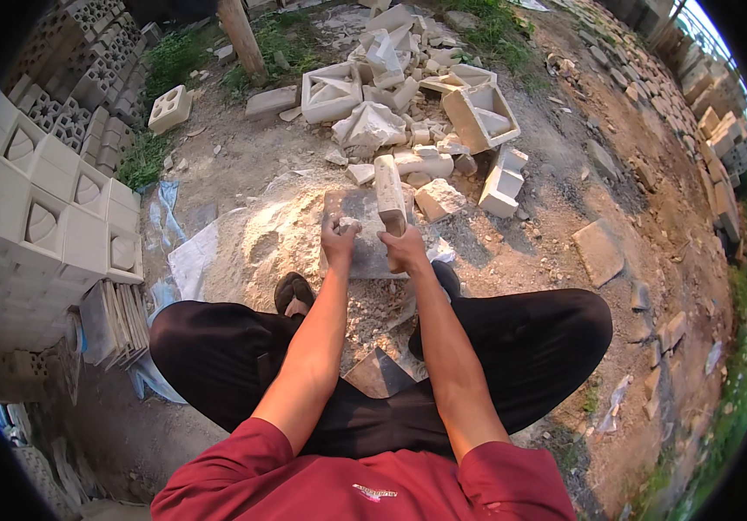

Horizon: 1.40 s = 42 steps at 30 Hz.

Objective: The person shapes and finishes a lightweight concrete block by hand. They rub the block against a flat stone to smooth its surface and then use a small fragment to scrape and refine the block edges.

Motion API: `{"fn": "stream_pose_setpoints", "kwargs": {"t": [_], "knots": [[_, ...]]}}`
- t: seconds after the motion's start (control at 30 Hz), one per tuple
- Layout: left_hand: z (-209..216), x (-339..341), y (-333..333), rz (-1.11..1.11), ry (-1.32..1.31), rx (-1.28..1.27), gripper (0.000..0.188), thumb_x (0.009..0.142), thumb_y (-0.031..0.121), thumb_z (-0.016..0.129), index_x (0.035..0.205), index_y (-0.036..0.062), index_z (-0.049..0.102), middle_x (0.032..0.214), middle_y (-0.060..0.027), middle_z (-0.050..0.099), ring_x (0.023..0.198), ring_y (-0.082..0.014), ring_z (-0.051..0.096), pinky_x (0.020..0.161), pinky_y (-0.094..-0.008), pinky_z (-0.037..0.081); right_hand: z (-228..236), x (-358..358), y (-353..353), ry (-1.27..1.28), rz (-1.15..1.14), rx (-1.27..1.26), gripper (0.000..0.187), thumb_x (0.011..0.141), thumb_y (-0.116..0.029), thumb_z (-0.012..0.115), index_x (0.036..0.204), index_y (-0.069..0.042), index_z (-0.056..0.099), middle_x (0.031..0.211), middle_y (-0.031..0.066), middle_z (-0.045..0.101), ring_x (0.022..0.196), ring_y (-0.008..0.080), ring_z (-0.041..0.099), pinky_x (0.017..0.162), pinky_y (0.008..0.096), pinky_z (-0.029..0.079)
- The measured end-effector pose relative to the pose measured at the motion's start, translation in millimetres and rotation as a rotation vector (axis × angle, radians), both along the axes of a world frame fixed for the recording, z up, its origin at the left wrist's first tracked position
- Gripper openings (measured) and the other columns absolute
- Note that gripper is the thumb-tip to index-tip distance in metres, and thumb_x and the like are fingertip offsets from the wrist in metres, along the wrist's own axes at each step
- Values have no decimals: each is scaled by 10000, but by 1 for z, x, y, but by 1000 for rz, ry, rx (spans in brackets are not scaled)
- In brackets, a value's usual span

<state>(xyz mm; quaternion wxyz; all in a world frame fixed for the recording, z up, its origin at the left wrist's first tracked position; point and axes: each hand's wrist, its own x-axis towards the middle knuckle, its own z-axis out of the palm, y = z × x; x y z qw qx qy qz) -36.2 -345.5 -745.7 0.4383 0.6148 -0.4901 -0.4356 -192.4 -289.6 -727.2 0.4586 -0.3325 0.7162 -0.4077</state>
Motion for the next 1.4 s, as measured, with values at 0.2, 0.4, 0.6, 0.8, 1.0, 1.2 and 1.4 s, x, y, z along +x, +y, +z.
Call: {"fn": "stream_pose_setpoints", "kwargs": {"t": [0.2,0.4,0.6,0.8,1.0,1.2,1.4], "knots": [[-34,5,3,-34,-285,-173,264,808,205,689,1005,32,718,982,-158,708,869,-249,688,801,-346,527,9,16,-6,-232,-218,-124,383,688,-165,743,975,57,618,806,91,663,690,176,625,630,345,515],[-36,13,-3,-109,-257,-135,261,801,167,659,1022,42,723,963,-176,706,884,-310,686,820,-376,533,-25,18,-1,177,-231,-80,246,724,-208,722,828,9,668,719,79,664,601,146,633,538,309,507],[-34,14,-4,-5,-204,-25,244,752,196,729,916,16,716,855,-159,711,775,-267,701,731,-355,546,13,56,-4,70,-154,-123,405,676,-301,742,897,35,690,843,195,711,799,288,705,737,377,537],[-21,-3,-5,-15,-307,-37,225,733,199,746,869,24,702,824,-153,701,743,-299,683,719,-377,536,-22,33,10,135,-100,77,459,663,-300,769,948,50,687,841,172,705,744,249,686,672,358,538],[-30,12,-5,-6,-282,-44,225,731,201,745,843,11,701,781,-159,692,732,-316,672,726,-392,532,19,39,-10,16,-249,-164,343,709,-217,734,882,57,622,693,106,653,515,182,632,473,329,500],[-18,4,-4,-67,-297,-55,239,741,202,741,876,6,725,823,-187,700,789,-325,688,735,-394,529,-19,38,22,348,-78,-100,457,691,-291,768,966,55,650,853,177,707,813,279,697,733,383,544],[-22,17,-9,-73,-333,17,279,747,247,741,901,14,737,886,-205,706,849,-336,691,775,-396,531,-7,35,4,140,-22,-89,355,714,-209,757,960,25,655,752,115,683,595,188,652,545,343,522]]}}
